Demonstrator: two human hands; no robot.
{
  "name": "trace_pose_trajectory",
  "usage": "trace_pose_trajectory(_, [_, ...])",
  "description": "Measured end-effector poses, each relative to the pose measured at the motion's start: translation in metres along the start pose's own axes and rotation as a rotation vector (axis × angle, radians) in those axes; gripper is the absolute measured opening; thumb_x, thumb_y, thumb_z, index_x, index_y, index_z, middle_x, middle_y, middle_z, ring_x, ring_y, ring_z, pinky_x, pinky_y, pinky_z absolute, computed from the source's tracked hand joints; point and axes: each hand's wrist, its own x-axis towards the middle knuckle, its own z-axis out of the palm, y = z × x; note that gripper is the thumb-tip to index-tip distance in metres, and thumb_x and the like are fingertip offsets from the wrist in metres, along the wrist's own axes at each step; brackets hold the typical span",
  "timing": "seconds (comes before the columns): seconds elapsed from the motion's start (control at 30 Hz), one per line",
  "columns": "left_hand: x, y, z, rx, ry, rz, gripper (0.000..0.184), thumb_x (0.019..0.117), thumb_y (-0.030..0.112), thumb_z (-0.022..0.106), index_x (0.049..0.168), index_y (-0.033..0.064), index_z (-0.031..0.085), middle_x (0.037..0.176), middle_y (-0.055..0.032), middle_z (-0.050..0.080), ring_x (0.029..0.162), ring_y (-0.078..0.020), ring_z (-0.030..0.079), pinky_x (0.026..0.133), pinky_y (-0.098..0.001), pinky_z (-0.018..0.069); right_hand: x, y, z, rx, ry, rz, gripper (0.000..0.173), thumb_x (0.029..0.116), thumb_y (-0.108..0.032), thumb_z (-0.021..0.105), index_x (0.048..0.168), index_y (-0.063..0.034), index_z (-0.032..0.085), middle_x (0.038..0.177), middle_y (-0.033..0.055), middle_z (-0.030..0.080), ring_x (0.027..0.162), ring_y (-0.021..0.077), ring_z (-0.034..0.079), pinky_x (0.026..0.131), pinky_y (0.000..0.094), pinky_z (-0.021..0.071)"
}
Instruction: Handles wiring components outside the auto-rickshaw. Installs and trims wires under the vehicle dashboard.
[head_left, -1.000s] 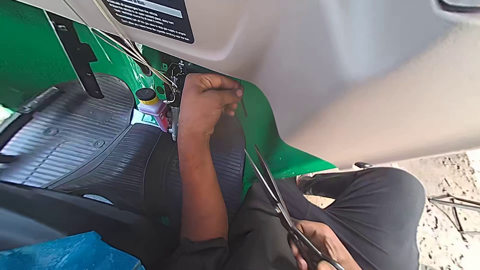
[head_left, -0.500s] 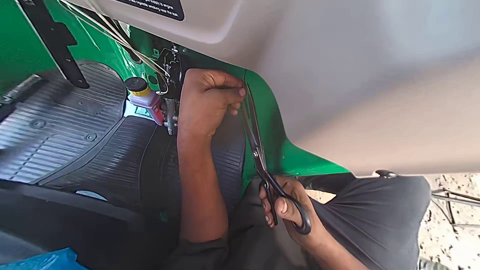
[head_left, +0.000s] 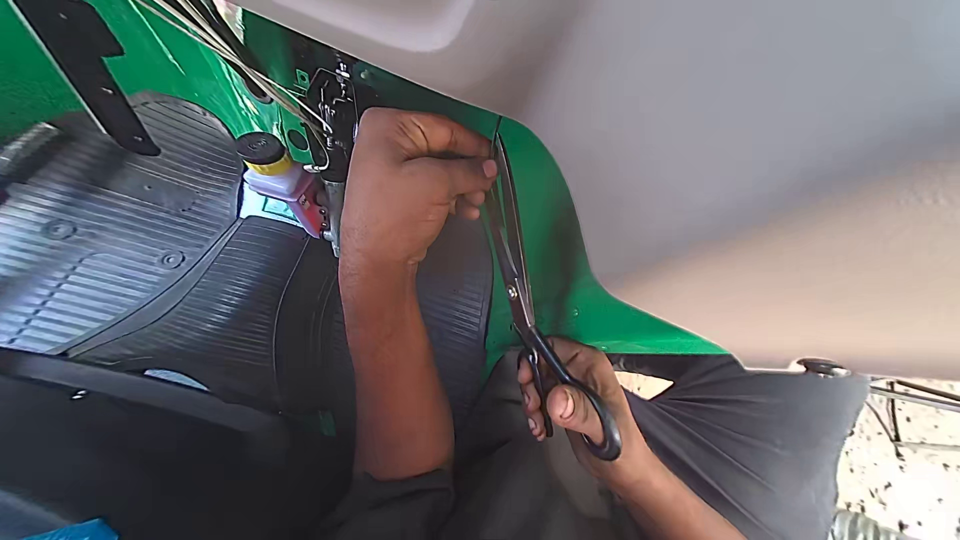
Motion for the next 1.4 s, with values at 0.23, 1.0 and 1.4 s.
trace_pose_trajectory(0.23, [0.0,0.0,0.0,0.011,-0.007,-0.007,0.005,0.0889,0.0,0.072,0.092,0.002,0.075,0.075,-0.0036,0.073,0.061,-0.0128,0.069,0.058,-0.0291,0.0629,0.0,-0.001,0.001,-0.007,0.015,0.003,0.043,0.0903,-0.038,0.08,0.098,0.0012,0.062,0.073,0.0057,0.063,0.059,0.0129,0.064,0.051,0.0279,0.0562])
trace_pose_trajectory(1.0, [-0.002,0.01,0.004,0.001,0.029,-0.137,0.004,0.0907,0.0,0.071,0.093,0.0007,0.074,0.078,-0.0059,0.073,0.064,-0.0148,0.071,0.06,-0.031,0.0644,0.0,0.0,0.002,0.0,0.023,-0.001,0.041,0.0911,-0.035,0.079,0.099,0.0018,0.063,0.073,0.0064,0.064,0.057,0.0134,0.064,0.051,0.0283,0.0568])
trace_pose_trajectory(1.4, [-0.003,0.007,0.007,0.006,0.046,-0.116,0.004,0.0895,-0.001,0.072,0.093,0.0006,0.074,0.076,-0.006,0.073,0.062,-0.015,0.072,0.059,-0.0312,0.0648,0.001,0.003,0.003,-0.011,0.047,-0.015,0.034,0.0909,-0.026,0.08,0.097,0.0021,0.064,0.071,0.0067,0.064,0.055,0.0127,0.063,0.048,0.0282,0.0566])
